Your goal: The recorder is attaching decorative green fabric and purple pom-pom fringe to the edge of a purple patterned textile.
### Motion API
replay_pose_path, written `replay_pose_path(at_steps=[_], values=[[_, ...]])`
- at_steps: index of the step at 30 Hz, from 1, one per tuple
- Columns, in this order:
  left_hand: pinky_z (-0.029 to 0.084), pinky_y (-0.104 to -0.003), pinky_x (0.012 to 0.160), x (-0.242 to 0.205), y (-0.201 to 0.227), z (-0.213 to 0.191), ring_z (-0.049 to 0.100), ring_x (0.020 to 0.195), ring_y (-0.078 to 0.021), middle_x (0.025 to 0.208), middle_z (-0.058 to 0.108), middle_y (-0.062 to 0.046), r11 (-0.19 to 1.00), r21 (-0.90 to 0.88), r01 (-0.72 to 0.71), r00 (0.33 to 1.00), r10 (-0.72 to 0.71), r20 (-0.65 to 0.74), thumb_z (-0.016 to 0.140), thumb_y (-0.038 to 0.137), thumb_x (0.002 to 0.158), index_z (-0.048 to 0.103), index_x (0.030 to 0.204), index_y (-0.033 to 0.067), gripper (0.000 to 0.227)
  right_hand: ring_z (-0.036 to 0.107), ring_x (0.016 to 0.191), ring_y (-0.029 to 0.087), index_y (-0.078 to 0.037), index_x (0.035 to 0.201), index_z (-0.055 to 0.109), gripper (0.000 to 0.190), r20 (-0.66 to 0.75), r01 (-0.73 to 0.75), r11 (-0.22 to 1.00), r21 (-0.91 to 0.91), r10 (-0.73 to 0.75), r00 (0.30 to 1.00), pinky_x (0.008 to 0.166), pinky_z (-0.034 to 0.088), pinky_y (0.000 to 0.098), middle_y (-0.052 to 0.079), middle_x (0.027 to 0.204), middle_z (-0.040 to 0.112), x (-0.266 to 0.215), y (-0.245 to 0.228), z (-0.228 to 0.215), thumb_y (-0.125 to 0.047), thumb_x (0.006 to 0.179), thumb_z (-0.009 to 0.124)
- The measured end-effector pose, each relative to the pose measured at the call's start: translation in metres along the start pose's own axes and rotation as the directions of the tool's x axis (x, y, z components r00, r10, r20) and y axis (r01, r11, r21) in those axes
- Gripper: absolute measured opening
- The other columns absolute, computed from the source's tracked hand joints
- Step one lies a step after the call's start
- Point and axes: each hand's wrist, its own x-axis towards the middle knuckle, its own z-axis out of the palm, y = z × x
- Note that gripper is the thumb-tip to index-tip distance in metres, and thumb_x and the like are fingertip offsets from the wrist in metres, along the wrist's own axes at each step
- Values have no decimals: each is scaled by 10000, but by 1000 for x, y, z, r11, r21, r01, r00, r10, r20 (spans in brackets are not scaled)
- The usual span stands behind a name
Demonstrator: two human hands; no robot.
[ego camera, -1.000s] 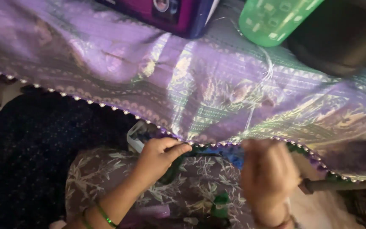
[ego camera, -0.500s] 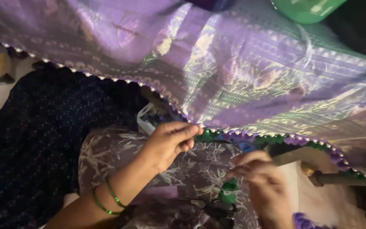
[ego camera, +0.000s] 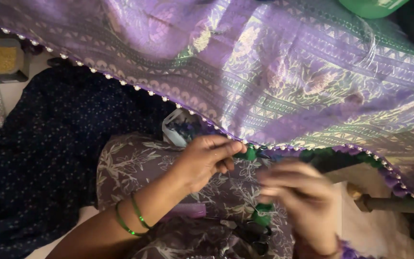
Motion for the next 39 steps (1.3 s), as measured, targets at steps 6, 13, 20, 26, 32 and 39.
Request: replay_pose_path(at_steps=[6,13,20,26,32,39], values=[[486,-223,592,3,-11,-5,615,680,-75,884,733,-34,999,-3,-34,999,34,33,673,169,979,765,1085,13,209,718,1098,239,-44,1288,680,493,298,223,751,-621,-37,954,843,633,305,143,1309,682,29,-2,52,-8,809,792],[487,-229,587,7,-4,-7,603,654,-85,885,750,-35,999,-9,-50,998,50,25,666,153,983,758,1067,4,194,725,881,130,-76,1365,598,660,161,-102,847,-522,216,963,702,638,265,125,1364,597,-1,20,31,63,751,797],[498,-232,559,3,-5,7,606,630,-84,854,736,-53,996,66,-61,997,63,-34,683,141,956,757,1083,-8,209,683,822,142,-59,1351,470,633,82,-469,879,87,463,883,651,578,256,136,1128,705,-11,62,36,84,812,769],[462,-218,500,-11,27,1,573,563,-68,728,697,-36,958,222,-180,977,201,-75,719,176,933,770,1044,-23,233,676,850,126,-31,1089,695,291,62,-178,914,-364,214,975,729,565,263,49,967,743,11,38,34,-5,821,804],[409,-239,457,-14,60,-5,529,494,-68,606,636,-23,844,530,-83,997,69,47,779,221,875,795,956,-18,253,629,809,198,-45,911,755,146,426,351,561,-750,4,905,713,524,315,51,858,695,53,-27,23,-16,771,783],[500,-270,636,-8,56,-16,636,672,-76,747,751,-7,623,721,-303,953,197,230,812,252,858,824,981,37,248,612,891,312,-44,956,705,201,685,656,325,-681,-34,728,775,526,406,95,938,653,125,-54,49,-20,760,739]])
